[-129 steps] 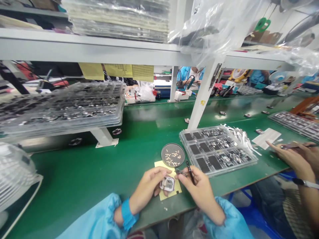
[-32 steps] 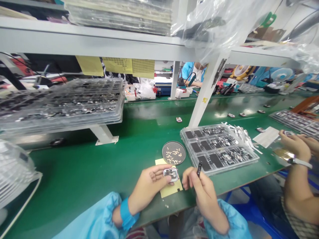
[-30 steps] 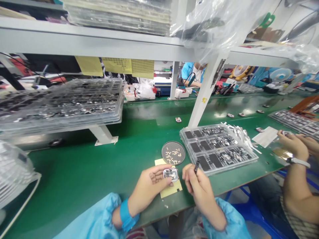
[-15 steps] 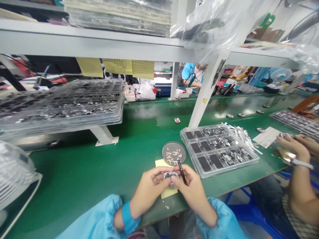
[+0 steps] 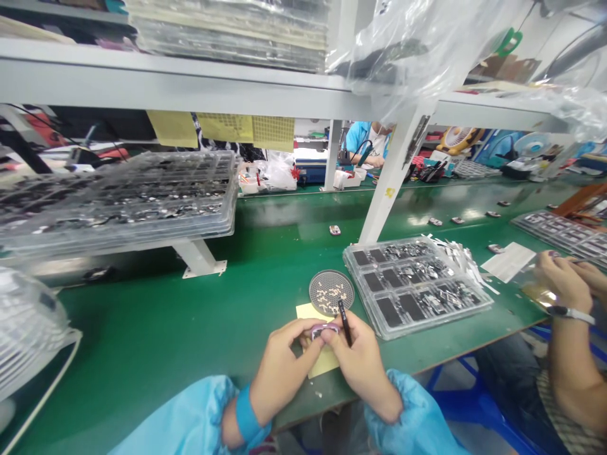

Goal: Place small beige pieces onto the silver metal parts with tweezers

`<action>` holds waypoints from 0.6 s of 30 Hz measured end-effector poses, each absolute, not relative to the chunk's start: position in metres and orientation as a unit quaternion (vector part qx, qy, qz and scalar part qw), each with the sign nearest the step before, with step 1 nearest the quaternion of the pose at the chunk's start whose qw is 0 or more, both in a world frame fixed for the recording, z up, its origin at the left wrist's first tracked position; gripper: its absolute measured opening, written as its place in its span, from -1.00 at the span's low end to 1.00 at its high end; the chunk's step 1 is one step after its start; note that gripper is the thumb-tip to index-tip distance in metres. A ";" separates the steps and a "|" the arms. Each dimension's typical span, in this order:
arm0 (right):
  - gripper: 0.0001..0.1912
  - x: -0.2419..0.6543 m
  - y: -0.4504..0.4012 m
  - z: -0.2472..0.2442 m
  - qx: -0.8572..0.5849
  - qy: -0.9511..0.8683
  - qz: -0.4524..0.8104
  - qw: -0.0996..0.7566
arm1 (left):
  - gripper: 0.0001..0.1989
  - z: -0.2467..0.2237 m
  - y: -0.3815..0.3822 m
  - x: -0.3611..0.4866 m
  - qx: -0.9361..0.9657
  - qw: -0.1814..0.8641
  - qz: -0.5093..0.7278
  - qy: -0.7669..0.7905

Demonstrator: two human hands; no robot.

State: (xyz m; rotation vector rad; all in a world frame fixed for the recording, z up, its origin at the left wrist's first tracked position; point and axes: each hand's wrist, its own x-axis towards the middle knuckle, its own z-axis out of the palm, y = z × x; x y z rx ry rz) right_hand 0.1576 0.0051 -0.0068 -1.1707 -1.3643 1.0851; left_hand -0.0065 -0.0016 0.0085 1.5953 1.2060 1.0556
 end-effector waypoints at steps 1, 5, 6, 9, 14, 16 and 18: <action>-0.75 0.157 0.005 -0.007 -0.484 -0.563 0.448 0.498 | -0.81 0.008 -0.002 -0.006 0.634 0.428 0.425 0.484; -0.73 0.154 0.002 -0.008 -0.486 -0.560 0.448 0.499 | -0.81 0.009 -0.005 -0.003 0.629 0.423 0.430 0.491; -0.73 0.154 0.002 -0.009 -0.487 -0.562 0.445 0.499 | -0.81 0.009 -0.006 -0.002 0.630 0.418 0.430 0.493; -0.74 0.155 0.003 -0.011 -0.492 -0.563 0.441 0.496 | -0.80 0.008 -0.006 -0.001 0.631 0.415 0.429 0.495; -0.80 0.167 0.009 -0.010 -0.509 -0.615 0.384 0.464 | -0.76 0.003 0.000 -0.002 0.615 0.427 0.437 0.498; -0.78 0.172 0.011 -0.006 -0.482 -0.651 0.334 0.483 | -0.76 0.002 0.002 -0.003 0.621 0.418 0.437 0.498; -0.87 0.178 0.013 -0.001 -0.440 -0.686 0.305 0.493 | -0.78 0.001 0.003 -0.004 0.629 0.409 0.436 0.496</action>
